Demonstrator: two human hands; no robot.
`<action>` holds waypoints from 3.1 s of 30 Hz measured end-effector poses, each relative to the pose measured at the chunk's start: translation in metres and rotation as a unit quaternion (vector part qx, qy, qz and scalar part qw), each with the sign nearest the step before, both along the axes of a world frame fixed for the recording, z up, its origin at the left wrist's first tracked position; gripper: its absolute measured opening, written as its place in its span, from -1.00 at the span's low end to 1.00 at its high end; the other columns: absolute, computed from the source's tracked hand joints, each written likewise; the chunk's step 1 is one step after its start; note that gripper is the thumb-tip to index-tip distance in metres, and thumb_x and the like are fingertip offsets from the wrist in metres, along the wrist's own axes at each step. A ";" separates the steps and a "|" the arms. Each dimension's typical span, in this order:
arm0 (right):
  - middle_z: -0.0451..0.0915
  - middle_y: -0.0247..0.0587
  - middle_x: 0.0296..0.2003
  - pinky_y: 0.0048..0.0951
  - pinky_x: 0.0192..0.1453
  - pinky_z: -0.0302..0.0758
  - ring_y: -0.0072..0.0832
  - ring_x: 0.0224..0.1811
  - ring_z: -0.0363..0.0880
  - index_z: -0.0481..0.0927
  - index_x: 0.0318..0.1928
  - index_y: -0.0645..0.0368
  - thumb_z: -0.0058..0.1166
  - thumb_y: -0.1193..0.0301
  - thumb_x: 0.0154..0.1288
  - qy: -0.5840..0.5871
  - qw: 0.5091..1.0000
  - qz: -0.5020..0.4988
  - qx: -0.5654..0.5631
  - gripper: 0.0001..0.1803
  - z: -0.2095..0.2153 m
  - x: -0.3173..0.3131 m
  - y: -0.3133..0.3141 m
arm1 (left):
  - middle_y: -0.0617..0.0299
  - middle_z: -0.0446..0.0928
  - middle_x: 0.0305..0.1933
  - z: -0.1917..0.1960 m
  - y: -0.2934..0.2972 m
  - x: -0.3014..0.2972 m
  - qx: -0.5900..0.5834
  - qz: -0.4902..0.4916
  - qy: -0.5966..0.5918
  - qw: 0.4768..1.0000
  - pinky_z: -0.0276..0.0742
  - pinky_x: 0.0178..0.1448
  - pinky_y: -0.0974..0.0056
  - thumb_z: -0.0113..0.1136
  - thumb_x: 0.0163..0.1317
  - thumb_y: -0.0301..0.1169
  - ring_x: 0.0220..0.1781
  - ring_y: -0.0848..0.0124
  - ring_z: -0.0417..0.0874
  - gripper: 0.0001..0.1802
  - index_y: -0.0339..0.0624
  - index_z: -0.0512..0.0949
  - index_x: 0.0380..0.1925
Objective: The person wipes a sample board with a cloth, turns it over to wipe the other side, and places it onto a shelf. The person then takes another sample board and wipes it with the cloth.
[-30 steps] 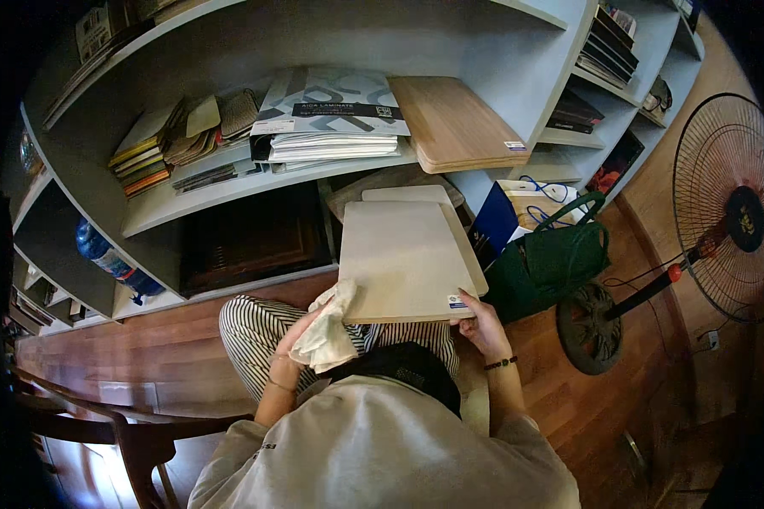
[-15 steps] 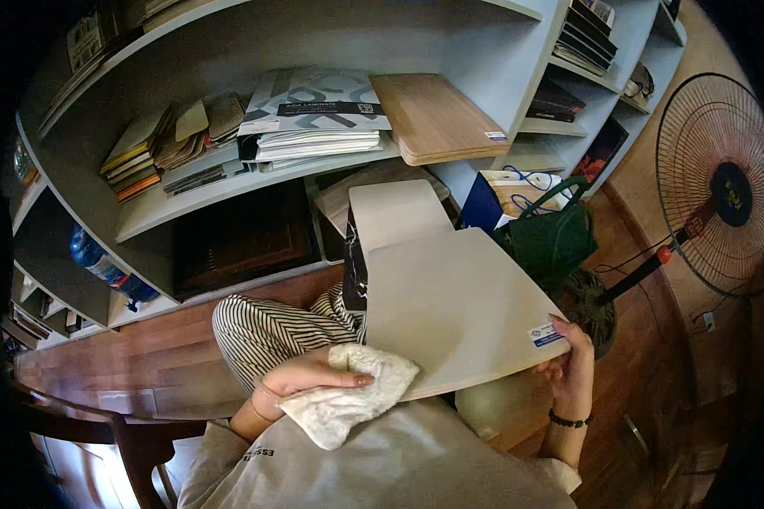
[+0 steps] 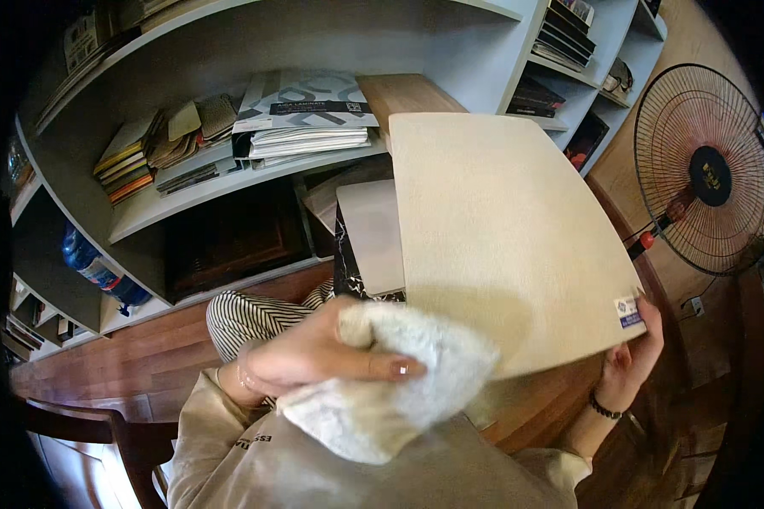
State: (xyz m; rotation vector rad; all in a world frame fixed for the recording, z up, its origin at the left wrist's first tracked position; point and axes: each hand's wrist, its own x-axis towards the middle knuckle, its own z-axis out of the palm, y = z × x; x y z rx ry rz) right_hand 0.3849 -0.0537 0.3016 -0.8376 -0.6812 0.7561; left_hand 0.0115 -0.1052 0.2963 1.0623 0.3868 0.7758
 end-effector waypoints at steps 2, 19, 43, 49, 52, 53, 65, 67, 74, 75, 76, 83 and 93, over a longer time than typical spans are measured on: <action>0.65 -0.24 -0.48 -0.71 -0.85 0.18 -0.65 -0.81 0.39 0.60 -0.26 0.27 0.18 0.37 0.24 0.004 0.994 0.110 -0.009 -0.80 -0.007 -0.002 0.033 | 0.17 0.68 -0.07 0.004 0.015 0.001 0.003 0.058 -0.002 0.998 0.60 -0.03 0.44 0.31 0.28 -0.35 -0.11 0.51 0.68 -0.62 -0.33 0.58 0.04; 0.58 -0.29 -0.58 -0.74 -0.85 0.19 -0.67 -0.83 0.36 0.55 -0.17 0.20 0.18 0.28 0.27 0.065 0.953 0.271 -0.114 -0.75 -0.060 -0.056 0.222 | 0.16 0.63 0.02 -0.035 0.140 -0.008 0.027 0.282 0.082 0.955 0.60 0.06 0.38 0.25 0.33 -0.38 -0.03 0.49 0.66 -0.59 -0.35 0.50 0.12; -0.22 0.08 0.52 0.13 0.51 -0.06 0.10 0.54 -0.20 -0.21 0.51 0.17 0.07 -0.23 0.27 -0.031 0.935 0.297 -0.192 0.13 -0.142 -0.191 0.335 | 0.16 0.62 0.03 -0.243 0.029 -0.095 -0.283 0.377 -0.148 0.869 0.61 0.09 0.29 0.25 0.33 -0.34 -0.01 0.37 0.67 -0.52 -0.32 0.45 0.18; -0.36 0.03 0.54 0.22 0.51 -0.22 0.14 0.56 -0.46 -0.39 0.51 0.12 0.06 -0.41 0.10 -0.093 0.936 0.285 -0.185 0.33 -0.146 -0.215 0.375 | 0.13 0.63 0.03 -0.316 0.003 -0.102 -0.358 0.456 -0.131 0.804 0.67 -0.03 0.27 0.14 0.40 -0.30 -0.09 0.30 0.71 -0.55 -0.28 0.43 0.20; -0.37 0.01 0.54 0.24 0.51 -0.24 0.12 0.56 -0.47 -0.42 0.51 0.10 0.03 -0.45 0.08 -0.104 0.941 0.266 -0.182 0.35 -0.151 -0.216 0.376 | 0.13 0.63 0.02 -0.318 0.010 -0.099 -0.365 0.443 -0.109 0.812 0.66 0.00 0.27 0.18 0.37 -0.30 -0.07 0.31 0.70 -0.54 -0.30 0.45 0.18; -0.37 -0.01 0.55 0.24 0.51 -0.25 0.11 0.56 -0.48 -0.44 0.51 0.09 0.01 -0.47 0.07 -0.109 0.943 0.255 -0.181 0.36 -0.151 -0.215 0.374 | 0.12 0.63 0.02 -0.316 0.014 -0.098 -0.369 0.435 -0.097 0.816 0.66 0.01 0.26 0.21 0.35 -0.29 -0.06 0.32 0.70 -0.54 -0.31 0.45 0.17; -0.25 -0.12 0.54 0.15 0.52 -0.14 -0.09 0.57 -0.31 -0.38 0.52 -0.05 -0.09 -0.50 0.10 -0.021 0.924 0.348 -0.154 0.27 -0.159 -0.234 0.370 | 0.12 0.63 0.01 -0.331 0.016 -0.105 -0.372 0.421 -0.121 0.818 0.66 -0.01 0.25 0.19 0.36 -0.29 -0.06 0.32 0.70 -0.56 -0.31 0.48 0.15; -0.21 -0.15 0.53 0.13 0.51 -0.12 -0.10 0.56 -0.27 -0.35 0.52 -0.08 -0.10 -0.49 0.11 -0.014 0.925 0.357 -0.132 0.24 -0.169 -0.245 0.369 | 0.13 0.62 0.04 -0.323 0.017 -0.103 -0.365 0.435 -0.110 0.816 0.64 0.02 0.26 0.17 0.38 -0.29 -0.03 0.32 0.68 -0.55 -0.31 0.46 0.17; -0.32 -0.15 0.54 0.12 0.52 -0.24 -0.14 0.58 -0.26 -0.58 0.50 -0.14 -0.20 -0.56 0.05 -0.027 0.918 0.378 -0.119 0.32 -0.192 -0.262 0.366 | 0.16 0.58 0.14 -0.325 0.016 -0.101 -0.376 0.414 -0.114 0.821 0.58 0.11 0.29 0.12 0.41 -0.28 0.05 0.32 0.64 -0.51 -0.31 0.40 0.25; -0.33 -0.15 0.54 0.14 0.52 -0.24 -0.14 0.58 -0.26 -0.60 0.49 -0.12 -0.21 -0.56 0.07 -0.031 0.914 0.382 -0.132 0.31 -0.193 -0.262 0.368 | 0.15 0.58 0.12 -0.329 0.018 -0.102 -0.368 0.417 -0.116 0.823 0.59 0.10 0.29 0.13 0.40 -0.29 0.04 0.32 0.65 -0.52 -0.31 0.42 0.23; -0.34 -0.15 0.54 0.16 0.52 -0.25 -0.14 0.58 -0.27 -0.62 0.49 -0.11 -0.21 -0.55 0.08 -0.034 0.910 0.387 -0.145 0.31 -0.193 -0.263 0.371 | 0.13 0.59 0.11 -0.333 0.018 -0.103 -0.360 0.419 -0.118 0.825 0.60 0.09 0.28 0.14 0.39 -0.30 0.02 0.32 0.66 -0.53 -0.32 0.43 0.21; -0.05 -0.13 0.49 0.11 0.52 -0.10 -0.10 0.53 -0.05 -0.22 0.51 -0.12 -0.16 -0.43 0.21 -0.023 0.927 0.322 -0.193 0.08 -0.164 -0.270 0.356 | 0.14 0.59 0.12 -0.331 0.020 -0.100 -0.354 0.442 -0.112 0.816 0.56 0.14 0.31 0.18 0.36 -0.30 0.06 0.34 0.64 -0.51 -0.33 0.44 0.21; -0.18 0.24 0.50 0.19 0.54 -0.29 0.14 0.56 -0.30 -0.17 0.49 0.25 0.01 0.27 0.41 -0.398 0.889 -0.167 0.154 -0.16 -0.147 -0.306 0.291 | 0.15 0.59 0.11 -0.354 0.012 -0.106 -0.337 0.445 -0.143 0.817 0.57 0.12 0.31 0.21 0.34 -0.31 0.05 0.33 0.64 -0.51 -0.34 0.45 0.20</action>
